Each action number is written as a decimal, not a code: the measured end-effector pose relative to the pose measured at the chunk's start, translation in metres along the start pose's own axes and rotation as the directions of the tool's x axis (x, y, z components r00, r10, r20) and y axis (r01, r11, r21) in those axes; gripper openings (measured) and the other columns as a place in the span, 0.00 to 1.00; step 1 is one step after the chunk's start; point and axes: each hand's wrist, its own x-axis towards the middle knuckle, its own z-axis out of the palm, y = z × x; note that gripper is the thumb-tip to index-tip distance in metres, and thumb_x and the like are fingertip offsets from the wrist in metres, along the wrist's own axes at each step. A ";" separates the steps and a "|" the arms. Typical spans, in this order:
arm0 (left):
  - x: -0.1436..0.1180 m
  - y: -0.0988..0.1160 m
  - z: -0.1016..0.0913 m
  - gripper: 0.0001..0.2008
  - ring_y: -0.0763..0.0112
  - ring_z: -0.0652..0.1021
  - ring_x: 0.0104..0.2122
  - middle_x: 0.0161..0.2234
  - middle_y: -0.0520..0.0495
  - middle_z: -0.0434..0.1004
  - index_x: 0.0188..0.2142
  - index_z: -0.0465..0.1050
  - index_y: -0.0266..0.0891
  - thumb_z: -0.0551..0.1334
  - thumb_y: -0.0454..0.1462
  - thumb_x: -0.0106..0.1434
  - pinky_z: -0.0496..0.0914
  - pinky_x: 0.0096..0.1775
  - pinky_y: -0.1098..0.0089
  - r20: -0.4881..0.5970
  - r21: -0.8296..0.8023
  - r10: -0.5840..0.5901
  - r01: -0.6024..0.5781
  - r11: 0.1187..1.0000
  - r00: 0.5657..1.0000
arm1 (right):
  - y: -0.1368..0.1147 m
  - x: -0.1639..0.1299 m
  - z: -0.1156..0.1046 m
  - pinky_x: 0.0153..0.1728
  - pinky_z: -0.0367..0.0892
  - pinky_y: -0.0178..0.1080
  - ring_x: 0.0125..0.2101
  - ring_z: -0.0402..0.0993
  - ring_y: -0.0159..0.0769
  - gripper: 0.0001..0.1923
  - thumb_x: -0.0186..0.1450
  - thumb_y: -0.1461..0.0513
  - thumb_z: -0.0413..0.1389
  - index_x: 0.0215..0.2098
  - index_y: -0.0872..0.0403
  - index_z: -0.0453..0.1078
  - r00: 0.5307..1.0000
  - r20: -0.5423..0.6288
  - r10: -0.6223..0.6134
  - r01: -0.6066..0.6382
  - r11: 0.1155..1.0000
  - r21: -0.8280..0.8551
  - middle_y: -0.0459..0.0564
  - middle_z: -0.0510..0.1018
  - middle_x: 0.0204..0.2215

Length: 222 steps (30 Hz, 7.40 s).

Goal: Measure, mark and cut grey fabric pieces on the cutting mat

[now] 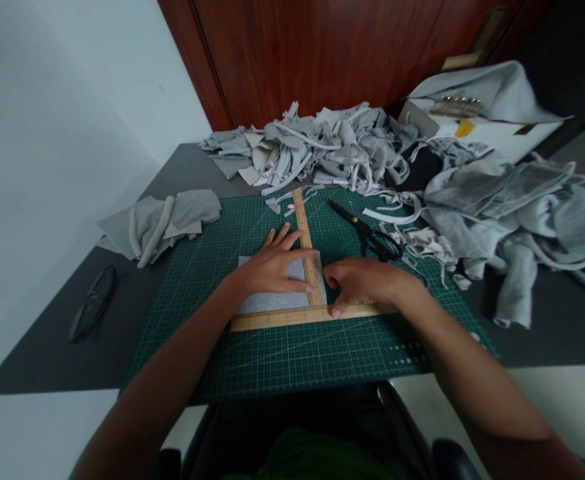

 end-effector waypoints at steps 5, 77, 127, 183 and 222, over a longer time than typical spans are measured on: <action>0.000 0.000 -0.003 0.43 0.31 0.46 0.75 0.76 0.42 0.51 0.68 0.70 0.52 0.74 0.60 0.57 0.42 0.71 0.34 0.022 -0.023 0.005 -0.005 1.000 1.000 | -0.002 -0.001 0.000 0.31 0.58 0.38 0.39 0.76 0.44 0.21 0.54 0.50 0.72 0.38 0.50 0.71 1.000 -0.002 0.011 -0.011 1.000 0.003 0.49 0.81 0.42; 0.008 0.005 0.002 0.62 0.38 0.49 0.75 0.75 0.33 0.52 0.74 0.54 0.41 0.67 0.72 0.50 0.37 0.73 0.39 0.008 -0.024 -0.047 0.047 0.999 0.999 | -0.009 -0.007 -0.007 0.30 0.56 0.38 0.37 0.73 0.42 0.21 0.54 0.54 0.72 0.40 0.52 0.72 0.999 0.042 0.025 -0.024 1.000 -0.015 0.49 0.80 0.40; 0.008 0.005 0.002 0.63 0.39 0.46 0.76 0.77 0.32 0.47 0.75 0.50 0.39 0.68 0.70 0.51 0.35 0.73 0.42 0.041 0.001 -0.069 0.069 0.998 0.997 | -0.007 -0.005 -0.008 0.30 0.56 0.37 0.33 0.68 0.37 0.20 0.53 0.58 0.73 0.35 0.51 0.67 0.998 0.061 -0.015 0.012 0.999 0.041 0.44 0.75 0.34; 0.007 -0.001 0.004 0.66 0.40 0.48 0.76 0.76 0.32 0.48 0.75 0.50 0.37 0.66 0.73 0.49 0.38 0.73 0.42 0.044 0.046 -0.077 0.075 0.996 0.996 | 0.034 0.037 -0.002 0.25 0.75 0.34 0.23 0.77 0.32 0.08 0.67 0.66 0.61 0.43 0.53 0.68 0.905 -0.418 0.076 0.302 0.578 0.758 0.43 0.78 0.24; 0.006 -0.001 0.004 0.66 0.39 0.47 0.76 0.77 0.32 0.47 0.76 0.48 0.38 0.65 0.73 0.51 0.37 0.73 0.42 0.031 0.020 -0.050 0.049 0.999 0.998 | 0.031 0.057 0.008 0.32 0.64 0.37 0.28 0.71 0.35 0.05 0.68 0.61 0.58 0.35 0.53 0.75 0.759 -0.651 0.012 0.289 0.889 0.354 0.44 0.75 0.24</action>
